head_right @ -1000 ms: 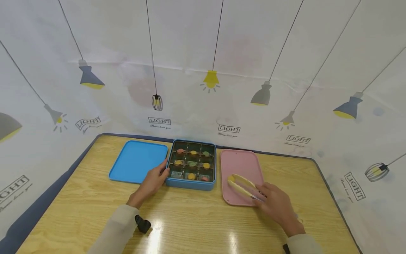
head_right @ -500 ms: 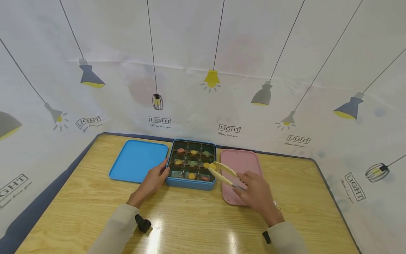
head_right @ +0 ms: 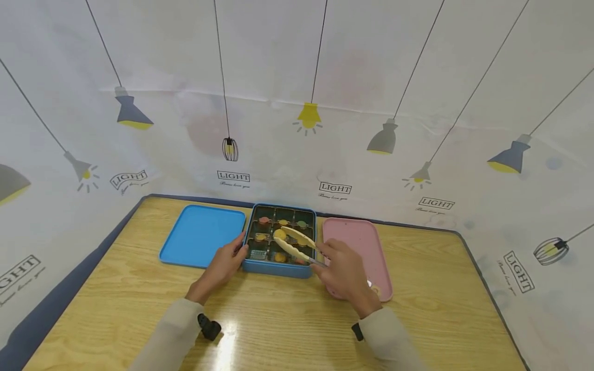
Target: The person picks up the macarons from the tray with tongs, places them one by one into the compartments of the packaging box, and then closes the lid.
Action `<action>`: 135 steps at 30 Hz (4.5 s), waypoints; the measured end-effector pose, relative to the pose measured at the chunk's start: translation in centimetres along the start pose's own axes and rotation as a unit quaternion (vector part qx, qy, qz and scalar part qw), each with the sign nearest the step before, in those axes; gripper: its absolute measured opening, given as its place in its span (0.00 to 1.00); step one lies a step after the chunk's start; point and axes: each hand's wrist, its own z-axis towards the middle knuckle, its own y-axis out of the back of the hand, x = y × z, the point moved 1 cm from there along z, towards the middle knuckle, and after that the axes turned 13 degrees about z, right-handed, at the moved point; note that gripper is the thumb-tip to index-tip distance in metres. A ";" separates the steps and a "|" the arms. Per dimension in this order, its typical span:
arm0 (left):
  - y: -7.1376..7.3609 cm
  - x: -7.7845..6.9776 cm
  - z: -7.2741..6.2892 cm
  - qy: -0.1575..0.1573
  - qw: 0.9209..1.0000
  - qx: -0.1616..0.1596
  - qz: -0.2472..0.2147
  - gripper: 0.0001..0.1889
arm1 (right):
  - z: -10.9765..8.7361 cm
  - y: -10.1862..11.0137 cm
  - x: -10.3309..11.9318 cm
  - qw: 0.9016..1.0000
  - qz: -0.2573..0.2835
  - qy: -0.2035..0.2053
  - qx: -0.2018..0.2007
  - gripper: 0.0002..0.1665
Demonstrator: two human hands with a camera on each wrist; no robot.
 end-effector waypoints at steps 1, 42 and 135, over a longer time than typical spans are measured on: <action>0.0 0.0 0.0 0.001 1.000 0.000 0.000 0.30 | 0.2 -0.2 0.3 1.000 0.003 0.002 0.001 0.31; 0.2 -0.1 0.1 -0.001 1.000 -0.004 0.008 0.30 | 2.3 -1.5 2.4 1.000 0.010 0.012 -0.006 0.32; 0.0 0.0 0.0 0.005 1.000 0.017 -0.005 0.31 | -8.9 8.8 -15.8 0.864 -0.042 -0.498 0.058 0.62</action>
